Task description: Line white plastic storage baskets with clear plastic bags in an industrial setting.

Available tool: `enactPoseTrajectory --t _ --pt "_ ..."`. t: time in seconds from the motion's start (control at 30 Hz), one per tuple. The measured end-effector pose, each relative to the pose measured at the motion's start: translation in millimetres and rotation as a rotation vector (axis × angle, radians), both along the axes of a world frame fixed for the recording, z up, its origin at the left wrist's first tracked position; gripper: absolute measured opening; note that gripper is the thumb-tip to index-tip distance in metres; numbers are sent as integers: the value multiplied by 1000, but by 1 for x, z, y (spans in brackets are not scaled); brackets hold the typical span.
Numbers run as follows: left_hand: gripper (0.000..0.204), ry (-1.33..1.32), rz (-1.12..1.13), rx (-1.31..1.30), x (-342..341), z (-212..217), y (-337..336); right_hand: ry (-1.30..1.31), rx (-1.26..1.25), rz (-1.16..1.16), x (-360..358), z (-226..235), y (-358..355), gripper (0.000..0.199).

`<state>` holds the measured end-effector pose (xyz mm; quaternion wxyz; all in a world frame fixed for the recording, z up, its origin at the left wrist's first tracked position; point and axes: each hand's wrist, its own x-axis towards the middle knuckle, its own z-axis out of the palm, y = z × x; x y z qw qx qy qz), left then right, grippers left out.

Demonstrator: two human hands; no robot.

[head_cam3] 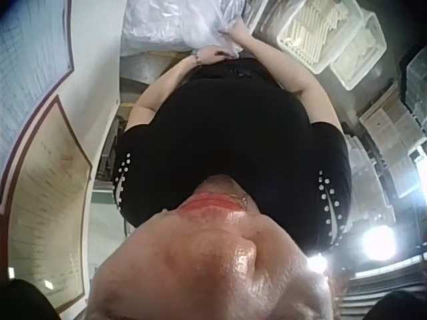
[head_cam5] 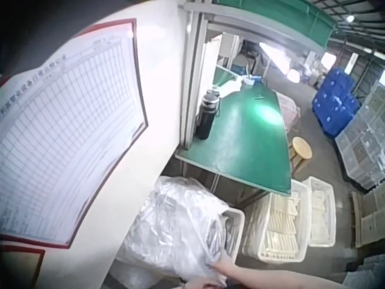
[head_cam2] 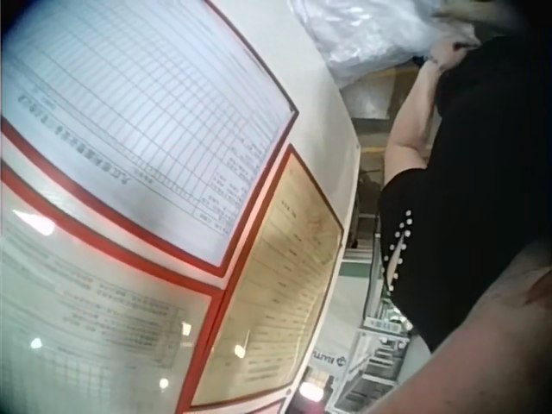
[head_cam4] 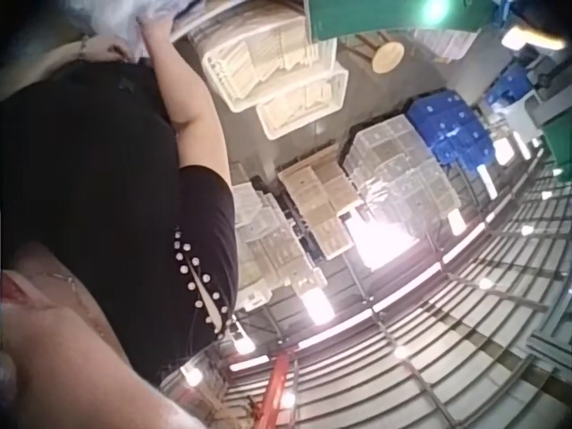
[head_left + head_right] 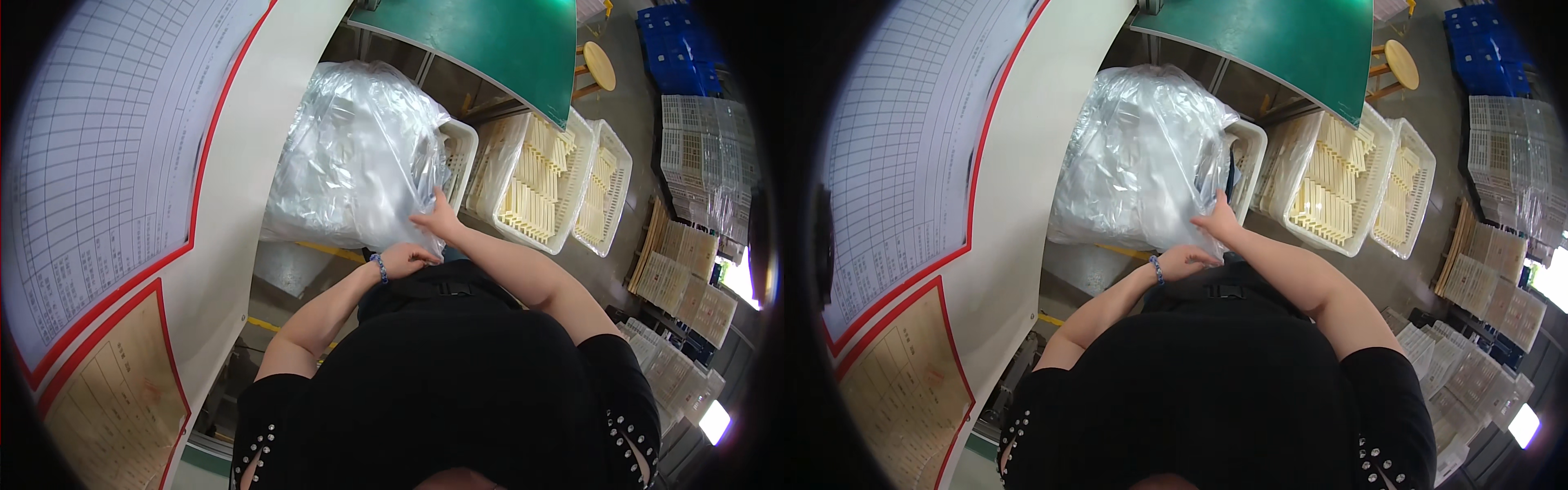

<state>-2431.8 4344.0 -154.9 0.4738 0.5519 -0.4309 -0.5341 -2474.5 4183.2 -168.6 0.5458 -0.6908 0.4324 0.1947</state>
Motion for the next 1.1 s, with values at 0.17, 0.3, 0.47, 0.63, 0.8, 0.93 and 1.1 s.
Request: enactPoseTrajectory --t 0.17,0.3,0.47,0.63,0.8,0.93,1.1 --pt "24 253 73 238 31 -16 2 -117 -23 90 11 15 -13 25" --pt "36 63 592 296 114 -48 -9 -188 -162 147 -2 35 -23 25" --pt "53 -647 565 276 220 -77 -51 -188 -152 153 -27 60 -21 29" --pt "72 -726 792 1012 257 -87 -51 -237 -166 59 -79 98 -33 25" --pt "81 -748 790 952 254 -100 -33 -46 -100 -396 -165 96 -49 22" --pt "78 -953 884 944 218 -104 -53 212 159 -776 -202 85 -41 22" --pt "77 -938 461 519 111 -84 -93 168 226 -709 -184 86 -41 24"
